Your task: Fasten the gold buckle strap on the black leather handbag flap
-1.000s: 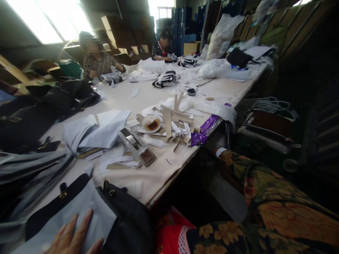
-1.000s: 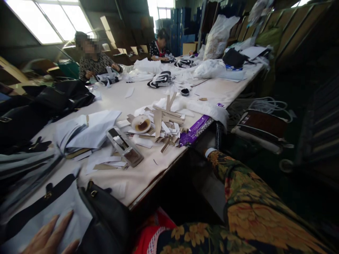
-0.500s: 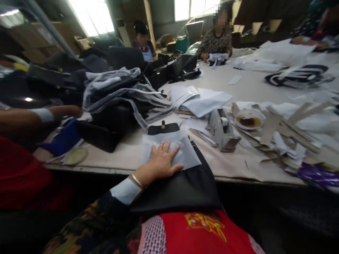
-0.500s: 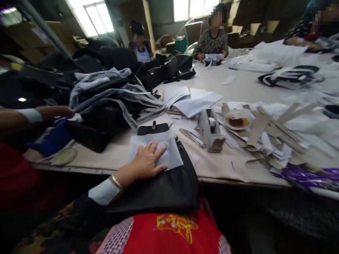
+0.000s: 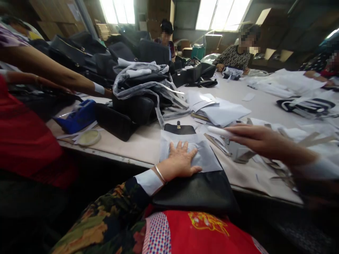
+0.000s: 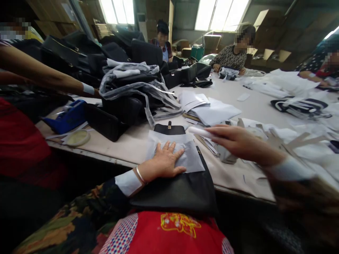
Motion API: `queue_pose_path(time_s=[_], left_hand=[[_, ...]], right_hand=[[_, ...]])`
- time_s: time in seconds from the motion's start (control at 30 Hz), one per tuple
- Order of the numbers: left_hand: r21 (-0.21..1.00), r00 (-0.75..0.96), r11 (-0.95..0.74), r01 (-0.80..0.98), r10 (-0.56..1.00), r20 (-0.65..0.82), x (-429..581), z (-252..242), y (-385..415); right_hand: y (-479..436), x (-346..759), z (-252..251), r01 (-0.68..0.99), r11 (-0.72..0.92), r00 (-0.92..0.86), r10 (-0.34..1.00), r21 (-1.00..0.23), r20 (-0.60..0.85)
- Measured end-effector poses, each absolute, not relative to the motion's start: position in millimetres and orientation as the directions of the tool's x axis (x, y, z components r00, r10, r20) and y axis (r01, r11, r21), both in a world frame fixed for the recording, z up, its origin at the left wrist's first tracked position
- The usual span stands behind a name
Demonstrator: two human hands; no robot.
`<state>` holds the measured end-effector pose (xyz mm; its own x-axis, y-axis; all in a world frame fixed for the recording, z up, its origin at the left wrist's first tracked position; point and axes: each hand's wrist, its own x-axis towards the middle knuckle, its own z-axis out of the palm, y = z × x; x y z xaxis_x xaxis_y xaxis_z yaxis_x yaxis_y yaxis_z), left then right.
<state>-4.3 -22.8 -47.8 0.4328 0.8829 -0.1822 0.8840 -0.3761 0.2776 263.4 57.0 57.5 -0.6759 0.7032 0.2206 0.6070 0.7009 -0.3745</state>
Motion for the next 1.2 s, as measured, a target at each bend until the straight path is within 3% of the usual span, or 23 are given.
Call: queue_pose_path(time_s=[0.07, 0.27, 0.47, 0.73, 0.93, 1.1, 1.2], left_hand=[[0.283, 0.435, -0.381, 0.880, 0.886, -0.161, -4.8, -46.6, -27.9], [0.328, 0.442, -0.394, 0.859, 0.893, -0.086, -8.1, -46.1, -43.4], [0.394, 0.467, -0.400, 0.827, 0.880, -0.086, -9.9, -44.5, -42.8], [0.481, 0.421, -0.379, 0.790, 0.907, 0.024, -25.9, -31.2, -28.2], [0.386, 0.344, -0.329, 0.862, 0.938, 0.033, -41.2, -14.3, 10.4], [0.326, 0.407, -0.368, 0.871, 0.911, -0.059, -45.4, -36.2, 19.9], [0.284, 0.430, -0.387, 0.877, 0.897, -0.106, -49.4, -49.0, 14.9]], right_hand=[[71.4, 203.8, 47.7, 0.528, 0.739, -0.776, 0.620, -0.417, 0.116], [100.2, 86.1, -19.1, 0.675, 0.643, -0.707, 0.705, -0.362, -0.064], [104.3, 105.3, -60.9, 0.685, 0.613, -0.695, 0.712, -0.394, -0.100], [108.8, 132.9, -68.3, 0.498, 0.747, -0.852, 0.516, -0.441, -0.087], [102.0, 133.2, -77.0, 0.455, 0.797, -0.870, 0.493, -0.398, -0.008], [94.2, 134.2, -70.2, 0.435, 0.833, -0.887, 0.462, -0.343, -0.003], [82.9, 144.0, -62.7, 0.514, 0.819, -0.850, 0.526, -0.256, -0.023]])
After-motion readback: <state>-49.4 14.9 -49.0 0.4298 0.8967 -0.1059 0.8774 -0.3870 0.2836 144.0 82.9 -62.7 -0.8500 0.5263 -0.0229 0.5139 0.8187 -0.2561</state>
